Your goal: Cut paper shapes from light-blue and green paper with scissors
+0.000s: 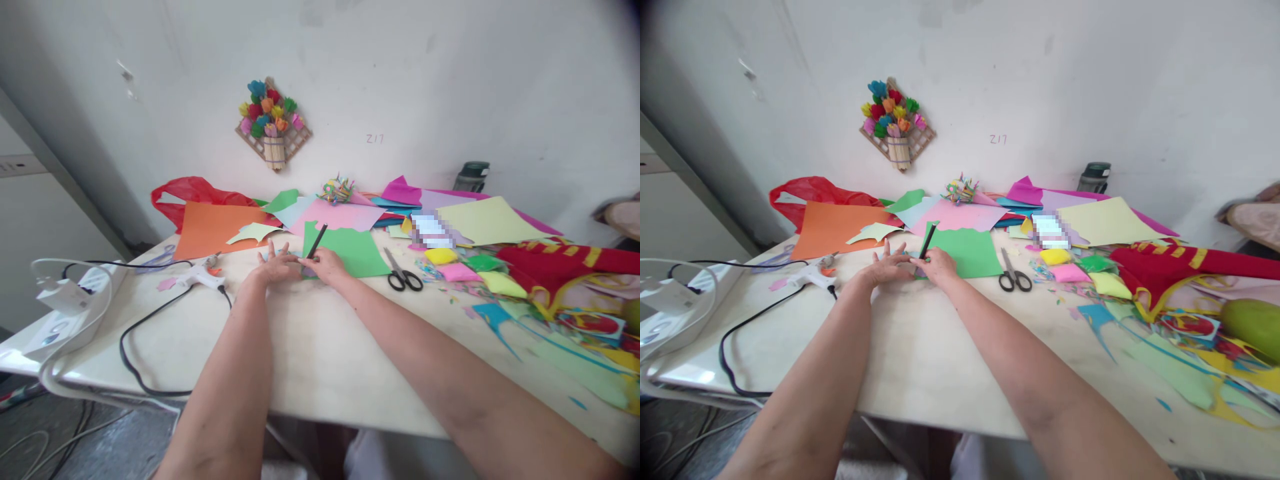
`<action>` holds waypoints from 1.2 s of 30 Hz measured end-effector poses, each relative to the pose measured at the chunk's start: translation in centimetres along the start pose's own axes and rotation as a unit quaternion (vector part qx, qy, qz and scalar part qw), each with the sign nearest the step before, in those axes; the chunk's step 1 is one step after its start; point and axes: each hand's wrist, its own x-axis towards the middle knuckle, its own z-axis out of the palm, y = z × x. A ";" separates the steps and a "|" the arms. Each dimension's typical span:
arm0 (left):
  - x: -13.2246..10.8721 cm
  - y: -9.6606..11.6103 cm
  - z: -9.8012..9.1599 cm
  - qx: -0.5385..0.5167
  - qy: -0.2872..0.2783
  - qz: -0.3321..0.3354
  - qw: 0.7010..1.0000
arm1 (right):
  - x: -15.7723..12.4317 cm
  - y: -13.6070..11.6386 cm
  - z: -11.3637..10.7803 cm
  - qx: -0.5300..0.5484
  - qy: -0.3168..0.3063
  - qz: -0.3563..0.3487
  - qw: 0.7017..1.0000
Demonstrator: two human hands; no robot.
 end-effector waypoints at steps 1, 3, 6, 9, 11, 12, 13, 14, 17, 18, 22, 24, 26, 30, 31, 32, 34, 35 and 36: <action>0.0 0.0 0.0 -0.001 0.000 -0.002 1.000 | 0.0 0.0 0.0 0.002 -0.001 0.000 1.000; 0.0 0.1 0.0 -0.001 -0.003 -0.004 1.000 | 0.0 0.0 0.0 0.006 -0.005 0.000 1.000; -0.1 0.1 -0.1 0.004 -0.005 -0.005 1.000 | 0.0 0.0 -0.2 0.008 -0.010 0.002 1.000; -0.1 0.1 -0.1 0.003 -0.006 -0.004 1.000 | 0.0 -0.1 -0.3 0.010 -0.015 0.001 1.000; -0.1 0.0 -0.1 -0.001 -0.005 -0.002 1.000 | 0.0 -0.1 -0.4 0.017 -0.017 -0.003 1.000; -0.1 0.0 0.0 -0.003 -0.003 -0.001 1.000 | 0.0 0.0 -0.4 0.021 -0.017 -0.004 1.000; 0.0 0.0 0.0 -0.004 -0.001 0.000 1.000 | 0.0 0.0 -0.4 0.024 -0.016 -0.006 1.000; 0.0 -0.1 0.0 -0.004 0.001 0.001 1.000 | 0.0 0.1 -0.3 0.027 -0.015 -0.007 1.000; -0.1 0.0 0.0 -0.008 -0.002 0.000 1.000 | 0.1 0.2 -0.3 0.032 -0.015 -0.008 0.999; -0.1 0.0 0.0 -0.010 -0.005 -0.001 1.000 | 0.1 0.3 -0.2 0.033 -0.017 -0.010 0.999; -0.4 0.2 -0.2 -0.010 -0.006 0.001 1.000 | 0.3 0.5 -0.2 0.041 -0.019 -0.016 0.999; -0.4 0.3 -0.3 -0.007 -0.003 0.002 1.000 | 0.4 0.7 -0.2 0.047 -0.022 -0.017 0.999; -0.4 0.2 -0.2 -0.007 -0.003 0.000 1.000 | 0.5 0.8 -0.2 0.054 -0.028 -0.017 0.998; -0.2 0.1 -0.2 -0.012 -0.005 -0.001 1.000 | 0.7 1.1 -0.2 0.065 -0.035 -0.017 0.997; -0.2 0.1 -0.2 -0.014 -0.005 0.000 1.000 | 0.8 1.1 -0.2 0.067 -0.037 -0.017 0.997; -0.2 0.1 -0.2 -0.017 -0.004 0.000 1.000 | 0.8 1.1 -0.2 0.068 -0.038 -0.017 0.997; -0.3 0.1 -0.2 -0.021 -0.004 0.000 1.000 | 0.9 1.2 -0.2 0.070 -0.039 -0.017 0.997; -0.3 0.2 -0.2 -0.023 -0.004 -0.001 1.000 | 0.9 1.2 -0.3 0.072 -0.040 -0.017 0.996; -0.3 0.2 -0.2 -0.025 -0.005 -0.002 1.000 | 0.9 1.2 -0.4 0.074 -0.042 -0.017 0.996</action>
